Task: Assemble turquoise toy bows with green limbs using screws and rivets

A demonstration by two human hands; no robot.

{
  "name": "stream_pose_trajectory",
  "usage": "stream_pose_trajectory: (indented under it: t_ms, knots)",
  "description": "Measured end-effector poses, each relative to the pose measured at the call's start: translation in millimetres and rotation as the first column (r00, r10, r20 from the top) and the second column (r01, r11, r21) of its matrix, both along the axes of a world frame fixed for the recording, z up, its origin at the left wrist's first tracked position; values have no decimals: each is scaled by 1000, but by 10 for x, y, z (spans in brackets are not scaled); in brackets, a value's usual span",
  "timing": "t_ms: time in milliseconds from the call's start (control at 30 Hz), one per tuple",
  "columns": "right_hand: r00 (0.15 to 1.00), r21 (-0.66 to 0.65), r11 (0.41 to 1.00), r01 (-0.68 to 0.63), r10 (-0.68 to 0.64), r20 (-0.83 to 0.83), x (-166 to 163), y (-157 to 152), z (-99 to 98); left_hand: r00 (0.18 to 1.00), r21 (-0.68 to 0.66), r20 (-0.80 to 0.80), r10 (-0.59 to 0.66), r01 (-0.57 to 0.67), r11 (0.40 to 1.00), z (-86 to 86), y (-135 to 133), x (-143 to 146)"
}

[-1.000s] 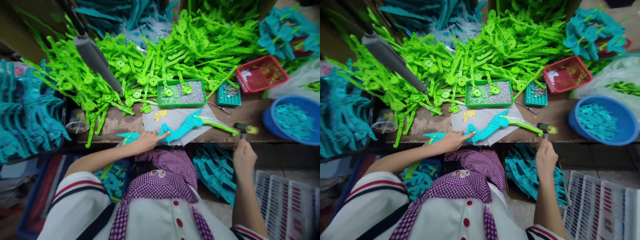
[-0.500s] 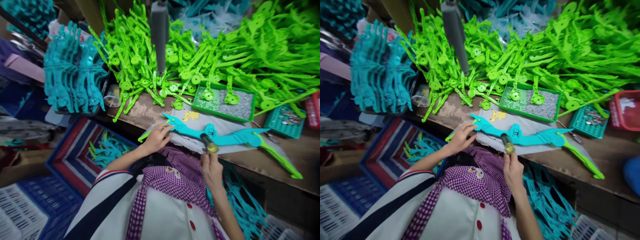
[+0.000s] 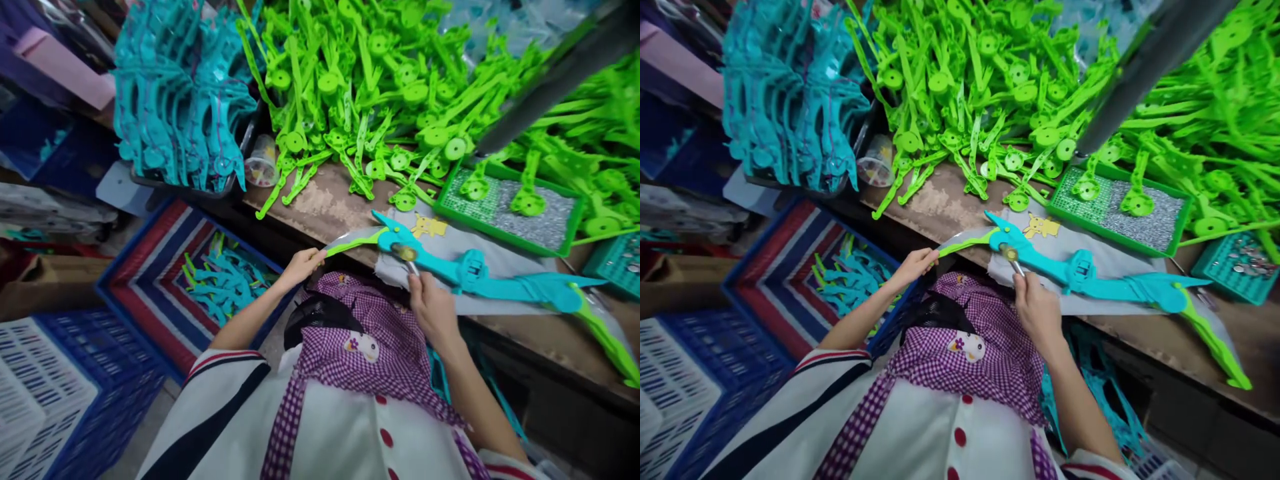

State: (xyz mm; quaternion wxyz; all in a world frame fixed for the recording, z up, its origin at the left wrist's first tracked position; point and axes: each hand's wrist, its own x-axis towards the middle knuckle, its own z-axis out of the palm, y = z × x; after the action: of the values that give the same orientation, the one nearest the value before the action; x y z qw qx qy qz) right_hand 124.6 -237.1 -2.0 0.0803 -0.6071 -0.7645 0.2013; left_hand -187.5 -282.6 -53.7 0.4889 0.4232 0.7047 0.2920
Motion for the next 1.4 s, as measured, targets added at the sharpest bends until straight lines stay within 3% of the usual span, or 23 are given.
stream_pose_trajectory:
  t_ms: [100, 233, 400, 567, 700, 900, 967, 1067, 1100, 1167, 1267, 1333, 1400]
  knots:
    - [998, 71, 997, 26, -30, 61, 2, 39, 46, 1000, 17, 3, 11, -11, 1000, -31, 32, 6]
    - [972, -43, 998, -49, 57, 228, -65, 124, -1, 1000, 47, 12, 19, -19, 999, -34, 43, 8]
    - [979, 76, 985, -154, 142, 148, -233, 160, 73, 999, 63, 41, 30, -33, 997, -48, 46, 27]
    - [913, -54, 981, -186, 193, 360, -441, 240, 170, 996, 57, 59, 62, -65, 996, -97, 44, 41]
    - [935, 3, 961, -276, 268, 233, -592, 183, 236, 991, 56, 106, 77, -83, 995, -118, 35, 57]
    - [870, -250, 900, -357, 418, 261, -863, 196, 311, 993, 44, 83, 85, -89, 995, -95, 44, 67]
    - [903, -219, 909, -353, 393, 176, -832, 269, 479, 999, 30, 24, 46, -47, 998, -62, 39, 39]
    - [961, -39, 964, -262, 256, -107, -824, 375, 860, 981, 63, -195, 6, 6, 998, 60, 2, 12]
    - [944, 38, 977, -212, 214, -250, -854, 409, 978, 953, 104, -302, 35, -3, 995, 124, -10, 24]
    - [829, 152, 983, -104, 170, -533, -923, 484, 1133, 859, 217, -495, 134, -28, 976, 271, -12, 94]
    - [645, 169, 986, -17, 140, -751, -834, 604, 1092, 760, 317, -642, 100, 144, 937, 462, 86, 294]
    - [650, 112, 994, 21, 71, -756, -517, 627, 931, 699, 268, -713, -55, 345, 899, 517, 214, 429]
    - [733, 62, 990, 130, -54, -678, -3, 525, 759, 607, 159, -770, -198, 483, 861, 524, 355, 510]
